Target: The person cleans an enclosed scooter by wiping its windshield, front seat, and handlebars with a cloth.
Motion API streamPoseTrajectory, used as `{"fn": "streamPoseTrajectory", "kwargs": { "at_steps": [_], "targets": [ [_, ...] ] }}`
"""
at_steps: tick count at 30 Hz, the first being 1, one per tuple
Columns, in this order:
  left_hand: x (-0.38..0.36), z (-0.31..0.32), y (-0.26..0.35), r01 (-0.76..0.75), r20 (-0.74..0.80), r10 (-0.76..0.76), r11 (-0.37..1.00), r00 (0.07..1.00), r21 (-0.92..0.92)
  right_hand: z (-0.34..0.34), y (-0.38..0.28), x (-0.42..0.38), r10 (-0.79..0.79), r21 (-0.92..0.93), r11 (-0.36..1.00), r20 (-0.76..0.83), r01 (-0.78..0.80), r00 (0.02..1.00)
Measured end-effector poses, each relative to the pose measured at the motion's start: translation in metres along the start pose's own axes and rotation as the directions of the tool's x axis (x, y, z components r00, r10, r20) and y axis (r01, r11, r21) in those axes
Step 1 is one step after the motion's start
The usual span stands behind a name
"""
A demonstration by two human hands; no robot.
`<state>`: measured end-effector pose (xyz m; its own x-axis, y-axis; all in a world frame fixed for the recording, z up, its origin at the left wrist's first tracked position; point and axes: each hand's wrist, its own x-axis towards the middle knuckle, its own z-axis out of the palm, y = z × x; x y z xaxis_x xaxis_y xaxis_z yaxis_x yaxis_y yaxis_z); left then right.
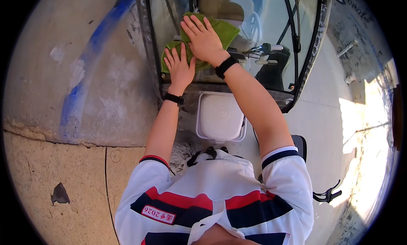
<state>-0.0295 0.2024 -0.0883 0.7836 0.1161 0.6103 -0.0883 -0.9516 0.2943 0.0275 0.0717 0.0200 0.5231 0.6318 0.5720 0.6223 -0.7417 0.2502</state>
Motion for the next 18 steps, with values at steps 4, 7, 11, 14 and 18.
{"fn": "streamPoseTrajectory", "kwargs": {
  "at_steps": [4, 7, 11, 14, 18],
  "targets": [
    [-0.016, -0.001, 0.011, 0.019, -0.012, -0.019, 0.999, 1.0, -0.051, -0.006, 0.017, -0.011, 0.074, 0.019, 0.997, -0.008, -0.074, 0.997],
    [-0.018, 0.001, 0.019, 0.061, -0.037, -0.066, 0.99, 0.997, -0.127, -0.012, 0.036, -0.017, 0.168, -0.002, 0.986, -0.068, -0.168, 0.983],
    [-0.013, 0.006, 0.031, 0.06, -0.077, -0.075, 0.982, 0.994, -0.179, -0.016, 0.073, -0.022, 0.273, -0.025, 0.959, -0.189, -0.283, 0.943],
    [-0.005, 0.005, 0.043, 0.021, -0.076, -0.034, 0.985, 0.997, -0.172, -0.043, 0.094, -0.03, 0.353, 0.069, 0.936, -0.188, -0.346, 0.917],
    [0.006, 0.007, 0.057, -0.039, -0.089, 0.026, 0.987, 0.996, -0.154, -0.046, 0.114, -0.051, 0.451, 0.082, 0.892, -0.228, -0.445, 0.863]
  ]
}}
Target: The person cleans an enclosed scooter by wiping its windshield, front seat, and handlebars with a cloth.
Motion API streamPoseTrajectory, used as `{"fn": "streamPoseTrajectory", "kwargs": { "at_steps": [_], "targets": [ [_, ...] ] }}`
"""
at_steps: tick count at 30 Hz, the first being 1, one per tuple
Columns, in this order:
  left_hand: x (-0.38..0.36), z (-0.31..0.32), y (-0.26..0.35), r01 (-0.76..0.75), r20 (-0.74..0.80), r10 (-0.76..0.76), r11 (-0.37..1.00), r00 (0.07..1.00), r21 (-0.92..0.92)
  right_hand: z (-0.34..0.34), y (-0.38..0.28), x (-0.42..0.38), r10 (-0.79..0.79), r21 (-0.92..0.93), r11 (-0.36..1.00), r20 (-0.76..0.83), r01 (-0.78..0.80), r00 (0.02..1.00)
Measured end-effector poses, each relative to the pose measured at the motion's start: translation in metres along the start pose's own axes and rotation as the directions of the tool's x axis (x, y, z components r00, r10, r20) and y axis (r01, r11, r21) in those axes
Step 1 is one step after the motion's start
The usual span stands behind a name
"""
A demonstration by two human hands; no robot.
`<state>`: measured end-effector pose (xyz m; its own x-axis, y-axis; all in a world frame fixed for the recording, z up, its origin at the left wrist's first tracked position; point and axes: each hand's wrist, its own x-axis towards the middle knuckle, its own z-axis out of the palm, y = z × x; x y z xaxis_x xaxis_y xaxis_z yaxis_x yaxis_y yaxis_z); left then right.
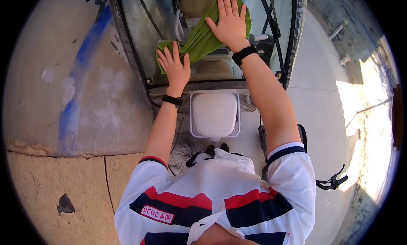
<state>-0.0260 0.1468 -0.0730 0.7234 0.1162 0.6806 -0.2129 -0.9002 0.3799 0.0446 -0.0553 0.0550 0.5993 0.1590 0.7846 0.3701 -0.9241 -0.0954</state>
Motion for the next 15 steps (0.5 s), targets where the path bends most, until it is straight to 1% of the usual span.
{"fn": "streamPoseTrajectory", "kwargs": {
  "at_steps": [3, 6, 9, 13, 15],
  "targets": [
    [0.004, 0.001, 0.005, -0.042, 0.003, 0.043, 0.999, 0.999, -0.024, -0.002, 0.011, -0.014, 0.087, -0.007, 0.996, -0.028, -0.087, 0.996],
    [0.002, 0.001, 0.013, -0.079, 0.02, 0.079, 0.996, 0.997, -0.036, 0.016, 0.028, -0.036, 0.104, -0.033, 0.993, -0.149, -0.11, 0.983],
    [-0.001, 0.001, 0.022, -0.139, 0.025, 0.141, 0.988, 0.99, -0.068, 0.017, 0.037, -0.061, 0.165, -0.081, 0.981, -0.123, -0.175, 0.979],
    [-0.005, -0.001, 0.033, -0.252, 0.048, 0.263, 0.954, 0.964, -0.16, 0.015, 0.039, -0.092, 0.232, -0.044, 0.97, -0.118, -0.239, 0.965],
    [-0.005, -0.003, 0.035, -0.266, 0.054, 0.28, 0.945, 0.958, -0.191, 0.014, 0.036, -0.097, 0.248, -0.046, 0.966, -0.101, -0.253, 0.963]
  ]
}}
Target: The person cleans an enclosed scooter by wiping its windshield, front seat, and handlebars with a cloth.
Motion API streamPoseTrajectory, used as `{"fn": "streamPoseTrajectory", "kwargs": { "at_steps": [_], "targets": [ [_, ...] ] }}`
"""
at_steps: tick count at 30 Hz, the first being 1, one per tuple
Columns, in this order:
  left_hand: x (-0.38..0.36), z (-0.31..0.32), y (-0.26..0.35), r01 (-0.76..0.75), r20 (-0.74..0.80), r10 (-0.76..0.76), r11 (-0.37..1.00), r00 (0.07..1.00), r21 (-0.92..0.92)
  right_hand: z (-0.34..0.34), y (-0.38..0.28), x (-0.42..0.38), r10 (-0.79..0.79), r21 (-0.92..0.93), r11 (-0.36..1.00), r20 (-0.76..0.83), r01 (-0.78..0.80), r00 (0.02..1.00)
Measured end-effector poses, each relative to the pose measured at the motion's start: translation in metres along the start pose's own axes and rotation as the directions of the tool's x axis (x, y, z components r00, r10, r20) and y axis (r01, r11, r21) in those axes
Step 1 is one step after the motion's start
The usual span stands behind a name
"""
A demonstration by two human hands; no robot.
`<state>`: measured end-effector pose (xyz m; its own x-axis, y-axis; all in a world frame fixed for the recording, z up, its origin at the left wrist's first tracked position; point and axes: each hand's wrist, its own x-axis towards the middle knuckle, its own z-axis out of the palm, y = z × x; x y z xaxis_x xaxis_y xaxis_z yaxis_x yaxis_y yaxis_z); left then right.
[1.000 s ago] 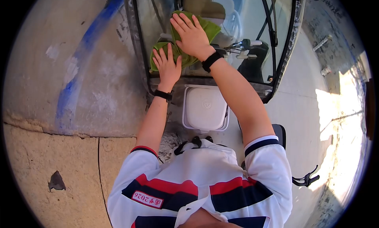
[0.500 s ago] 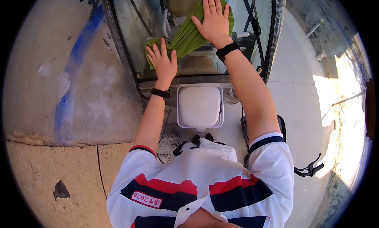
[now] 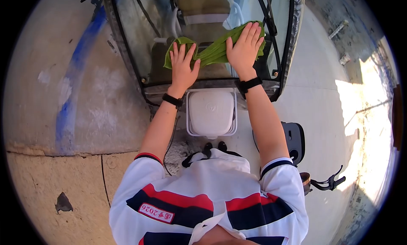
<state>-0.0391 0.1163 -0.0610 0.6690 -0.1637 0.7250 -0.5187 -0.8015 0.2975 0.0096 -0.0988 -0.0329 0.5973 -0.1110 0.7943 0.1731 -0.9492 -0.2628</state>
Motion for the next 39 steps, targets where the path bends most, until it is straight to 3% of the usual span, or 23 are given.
{"fn": "streamPoseTrajectory", "kwargs": {
  "at_steps": [6, 13, 16, 20, 24, 28, 34, 39],
  "targets": [
    [0.001, -0.009, -0.004, 0.028, 0.023, -0.029, 0.999, 0.999, 0.033, 0.004, -0.018, 0.026, -0.056, 0.069, 0.996, -0.04, 0.059, 0.998],
    [-0.002, -0.018, -0.031, 0.189, -0.046, -0.186, 0.98, 0.981, 0.066, 0.013, -0.054, 0.093, -0.165, 0.134, 0.975, -0.097, 0.177, 0.982],
    [-0.008, -0.022, -0.042, 0.264, -0.057, -0.261, 0.963, 0.964, 0.06, 0.004, -0.077, 0.108, -0.212, 0.121, 0.971, 0.053, 0.204, 0.976],
    [-0.018, -0.027, -0.051, 0.352, -0.051, -0.348, 0.927, 0.936, 0.127, 0.024, -0.099, 0.099, -0.459, 0.104, 0.885, 0.042, 0.453, 0.888],
    [-0.031, -0.026, -0.055, 0.358, -0.064, -0.353, 0.918, 0.934, 0.172, 0.021, -0.12, 0.074, -0.615, 0.124, 0.789, 0.16, 0.602, 0.772],
    [-0.043, -0.024, -0.051, 0.377, -0.037, -0.377, 0.907, 0.925, 0.186, 0.02, -0.118, 0.057, -0.623, 0.143, 0.782, 0.206, 0.607, 0.755],
    [-0.04, -0.015, -0.043, 0.321, -0.059, -0.315, 0.933, 0.947, 0.161, 0.016, -0.079, 0.065, -0.445, 0.132, 0.89, 0.056, 0.436, 0.894],
    [-0.023, 0.001, -0.018, 0.237, -0.05, -0.233, 0.964, 0.971, 0.119, 0.011, -0.036, 0.065, -0.344, 0.082, 0.935, -0.033, 0.345, 0.938]
  ]
}}
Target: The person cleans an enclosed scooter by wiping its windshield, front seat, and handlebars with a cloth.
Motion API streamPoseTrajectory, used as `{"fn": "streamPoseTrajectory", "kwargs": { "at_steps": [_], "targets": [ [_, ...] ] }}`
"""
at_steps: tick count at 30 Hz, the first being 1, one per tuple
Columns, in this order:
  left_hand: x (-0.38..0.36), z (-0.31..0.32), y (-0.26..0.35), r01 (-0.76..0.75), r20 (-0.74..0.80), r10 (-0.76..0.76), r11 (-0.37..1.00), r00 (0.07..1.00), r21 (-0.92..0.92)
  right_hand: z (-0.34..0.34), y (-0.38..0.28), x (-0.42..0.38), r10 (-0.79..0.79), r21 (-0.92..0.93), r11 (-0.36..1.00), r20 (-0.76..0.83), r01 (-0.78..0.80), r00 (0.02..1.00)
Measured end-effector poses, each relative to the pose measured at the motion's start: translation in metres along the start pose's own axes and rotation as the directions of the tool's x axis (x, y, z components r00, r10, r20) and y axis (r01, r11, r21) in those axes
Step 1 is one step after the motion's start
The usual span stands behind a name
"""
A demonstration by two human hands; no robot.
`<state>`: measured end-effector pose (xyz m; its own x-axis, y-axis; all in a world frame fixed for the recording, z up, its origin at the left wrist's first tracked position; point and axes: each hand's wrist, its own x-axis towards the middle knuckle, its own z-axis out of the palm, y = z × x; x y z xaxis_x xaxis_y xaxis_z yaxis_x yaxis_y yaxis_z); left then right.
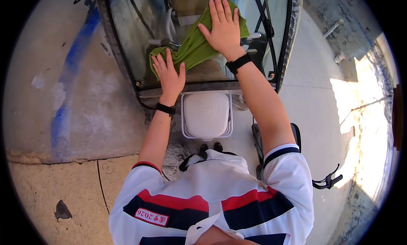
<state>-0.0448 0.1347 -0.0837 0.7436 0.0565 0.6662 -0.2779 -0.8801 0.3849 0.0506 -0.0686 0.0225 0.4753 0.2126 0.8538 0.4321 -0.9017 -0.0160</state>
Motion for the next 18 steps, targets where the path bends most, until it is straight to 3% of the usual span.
{"fn": "streamPoseTrajectory", "kwargs": {
  "at_steps": [8, 18],
  "targets": [
    [0.001, 0.023, 0.034, -0.141, 0.048, 0.144, 0.988, 0.988, -0.061, -0.014, 0.027, -0.056, 0.138, -0.058, 0.989, 0.024, -0.136, 0.99],
    [0.022, 0.011, 0.065, -0.355, 0.294, 0.386, 0.922, 0.875, -0.152, -0.024, 0.032, -0.142, 0.266, -0.082, 0.963, 0.132, -0.257, 0.955]
  ]
}}
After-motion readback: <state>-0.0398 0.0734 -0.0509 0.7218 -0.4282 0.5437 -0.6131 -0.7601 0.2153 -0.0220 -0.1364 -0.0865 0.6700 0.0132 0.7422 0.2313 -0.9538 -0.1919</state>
